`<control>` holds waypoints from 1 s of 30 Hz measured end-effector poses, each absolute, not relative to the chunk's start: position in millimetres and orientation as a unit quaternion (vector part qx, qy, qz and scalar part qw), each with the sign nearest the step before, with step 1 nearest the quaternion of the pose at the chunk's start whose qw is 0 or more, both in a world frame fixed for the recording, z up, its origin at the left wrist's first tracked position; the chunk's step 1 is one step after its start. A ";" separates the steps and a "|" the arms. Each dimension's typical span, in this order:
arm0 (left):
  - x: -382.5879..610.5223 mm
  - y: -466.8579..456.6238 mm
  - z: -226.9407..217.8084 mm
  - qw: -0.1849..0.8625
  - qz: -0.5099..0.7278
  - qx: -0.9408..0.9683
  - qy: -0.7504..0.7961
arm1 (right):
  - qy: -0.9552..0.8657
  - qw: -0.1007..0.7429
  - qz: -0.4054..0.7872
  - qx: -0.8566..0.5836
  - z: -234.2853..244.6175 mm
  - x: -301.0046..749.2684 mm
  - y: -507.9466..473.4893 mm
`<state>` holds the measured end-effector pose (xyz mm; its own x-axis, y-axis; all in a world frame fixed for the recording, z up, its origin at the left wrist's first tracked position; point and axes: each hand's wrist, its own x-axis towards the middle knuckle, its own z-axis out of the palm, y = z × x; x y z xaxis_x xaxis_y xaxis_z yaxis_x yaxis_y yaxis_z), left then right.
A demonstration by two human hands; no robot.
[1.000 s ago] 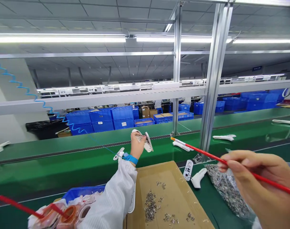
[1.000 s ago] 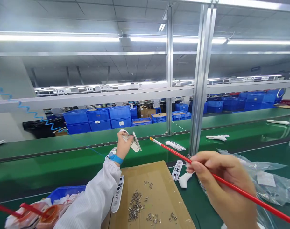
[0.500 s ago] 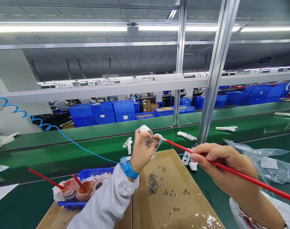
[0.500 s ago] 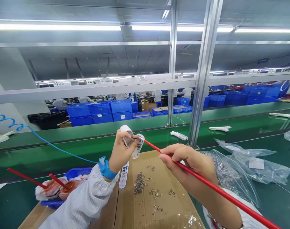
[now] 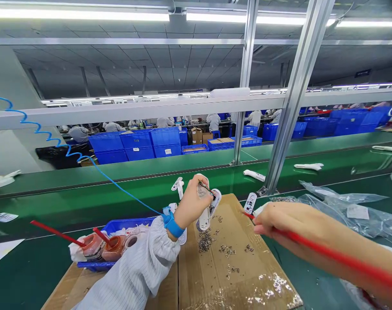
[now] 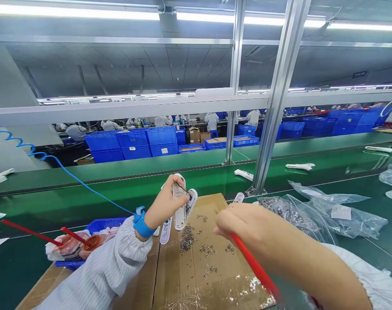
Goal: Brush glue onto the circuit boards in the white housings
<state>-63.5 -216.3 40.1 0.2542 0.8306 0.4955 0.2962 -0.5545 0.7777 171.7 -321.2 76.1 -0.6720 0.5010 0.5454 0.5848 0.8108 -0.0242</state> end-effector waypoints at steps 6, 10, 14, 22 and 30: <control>-51.7 -210.1 34.9 0.492 0.498 0.614 0.364 | -0.798 0.428 -0.048 -0.422 77.1 175.5 -303.9; -33.7 -215.8 34.5 0.568 0.534 0.536 0.324 | -0.761 0.399 0.045 -0.509 60.5 151.0 -265.5; -29.8 -221.5 34.9 0.575 0.538 0.535 0.307 | -0.755 0.384 0.142 -0.511 43.5 131.6 -234.4; -48.4 -220.6 27.7 0.578 0.498 0.550 0.340 | -0.742 0.401 0.186 -0.505 43.5 131.2 -218.8; -55.3 -218.0 26.0 0.591 0.568 0.462 0.339 | -0.599 0.745 0.030 -0.292 75.2 147.0 -291.7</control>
<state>-55.3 -218.0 26.0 0.1251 0.9843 0.1246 -0.3581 -0.0723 0.9309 147.0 -291.7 75.2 0.2807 0.3947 0.8749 0.3048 0.8277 -0.4712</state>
